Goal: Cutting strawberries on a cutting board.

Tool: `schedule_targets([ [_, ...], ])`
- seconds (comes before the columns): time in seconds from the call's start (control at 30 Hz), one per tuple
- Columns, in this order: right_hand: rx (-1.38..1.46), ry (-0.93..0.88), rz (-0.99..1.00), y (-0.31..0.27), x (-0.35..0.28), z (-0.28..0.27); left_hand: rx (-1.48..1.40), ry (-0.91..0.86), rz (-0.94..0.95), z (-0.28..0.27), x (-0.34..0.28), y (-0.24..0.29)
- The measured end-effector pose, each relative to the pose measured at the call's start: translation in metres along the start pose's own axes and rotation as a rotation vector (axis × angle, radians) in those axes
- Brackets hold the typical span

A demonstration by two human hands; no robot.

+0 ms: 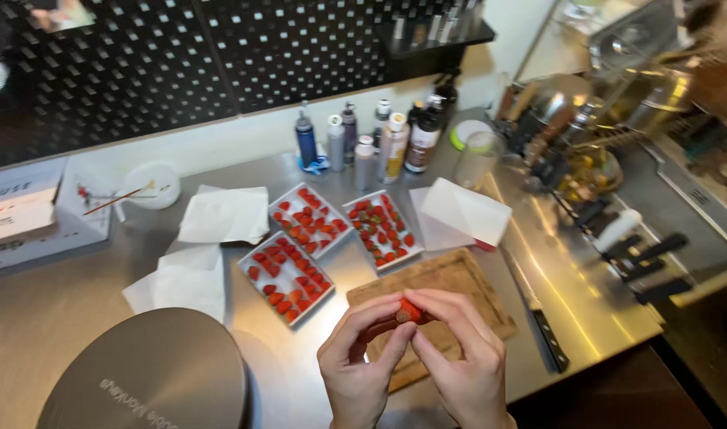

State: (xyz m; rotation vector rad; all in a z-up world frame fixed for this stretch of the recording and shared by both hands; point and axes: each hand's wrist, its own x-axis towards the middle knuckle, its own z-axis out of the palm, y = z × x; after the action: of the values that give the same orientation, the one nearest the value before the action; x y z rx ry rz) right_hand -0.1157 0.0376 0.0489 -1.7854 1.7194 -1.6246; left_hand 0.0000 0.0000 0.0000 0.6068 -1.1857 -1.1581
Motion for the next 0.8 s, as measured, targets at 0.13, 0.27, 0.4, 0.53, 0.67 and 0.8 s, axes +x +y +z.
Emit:
schedule_targets([
  [0.13,0.047,0.128,0.125,0.014,-0.041,-0.063,-0.054,-0.132,-0.038,0.048,-0.042,-0.021],
  [0.27,0.176,0.287,0.234,0.052,-0.092,-0.133,-0.331,-0.309,-0.414,0.103,-0.082,-0.062],
  [0.4,0.285,0.488,0.443,0.102,-0.171,-0.221,-0.147,-0.506,-0.537,0.141,-0.177,-0.146],
  [0.53,0.072,0.706,0.665,0.152,-0.312,-0.32,0.118,-0.574,-0.935,0.156,-0.281,-0.193],
  [0.67,-0.596,0.705,1.033,0.232,-0.445,-0.4,0.232,-0.581,-1.118,0.189,-0.308,-0.191],
  [0.8,-0.807,0.081,1.592,0.304,-0.547,-0.475,0.206,-0.58,-0.952,0.224,-0.293,-0.178],
])
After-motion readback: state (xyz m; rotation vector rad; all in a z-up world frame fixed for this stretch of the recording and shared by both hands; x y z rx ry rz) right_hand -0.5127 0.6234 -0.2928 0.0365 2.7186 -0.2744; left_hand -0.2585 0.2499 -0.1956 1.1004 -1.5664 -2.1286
